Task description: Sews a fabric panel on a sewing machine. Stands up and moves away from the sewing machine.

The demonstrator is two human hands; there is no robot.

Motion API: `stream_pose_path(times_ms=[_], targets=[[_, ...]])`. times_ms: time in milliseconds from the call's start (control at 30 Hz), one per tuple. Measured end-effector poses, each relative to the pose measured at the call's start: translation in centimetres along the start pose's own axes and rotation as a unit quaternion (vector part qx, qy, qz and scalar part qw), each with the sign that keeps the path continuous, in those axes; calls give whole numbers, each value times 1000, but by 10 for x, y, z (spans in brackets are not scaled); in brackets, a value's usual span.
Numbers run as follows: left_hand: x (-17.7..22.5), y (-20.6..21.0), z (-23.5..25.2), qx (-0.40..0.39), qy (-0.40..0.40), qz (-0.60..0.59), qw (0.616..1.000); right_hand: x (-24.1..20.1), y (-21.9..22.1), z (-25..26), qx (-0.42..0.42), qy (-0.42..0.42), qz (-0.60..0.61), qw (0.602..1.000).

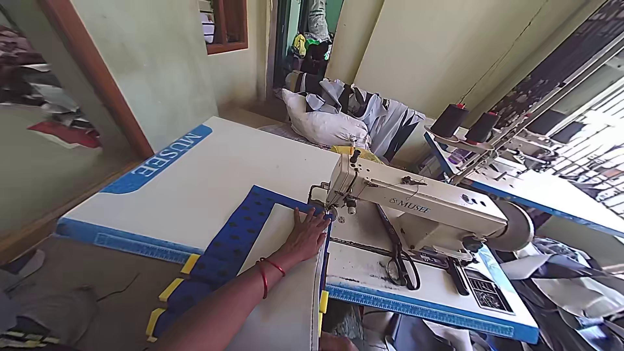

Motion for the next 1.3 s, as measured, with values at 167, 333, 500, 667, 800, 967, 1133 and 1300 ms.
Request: stream_pose_path(times_ms=[167, 333, 500, 667, 800, 967, 1133, 1300], targets=[[-2, 3, -3, 22, 12, -16, 1000, -32, -138, -54, 268, 72, -283, 918], [-3, 4, -3, 24, 10, -16, 1000, -113, -360, -143, 562, 146, -470, 665], [-3, 3, -3, 31, 9, -30, 999, -104, -450, -149, 552, 420, -358, 625], [-4, 3, -2, 29, 8, -27, 999, -89, -427, -155, 655, 257, -314, 637], [-2, 2, -1, 23, 5, -29, 999, -31, -401, -178, 741, 126, -199, 629], [-1, 1, -2, 11, 3, -25, 1000, -11, -398, -189, 720, 179, -271, 613], [-2, 0, -1, 15, 2, -21, 1000, -31, -397, -185, 741, 140, -233, 614], [-2, 2, -1, 24, 2, -30, 999, -41, -372, -182, 731, 70, -261, 627]])
Point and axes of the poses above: each hand's wrist, its own z-axis towards the middle knuckle, its own y-axis out of the palm, x = y × z, the point moved 8 cm from there along z, towards the middle knuckle, and after that the axes turned 3 degrees about -x, right-handed, at the moved point
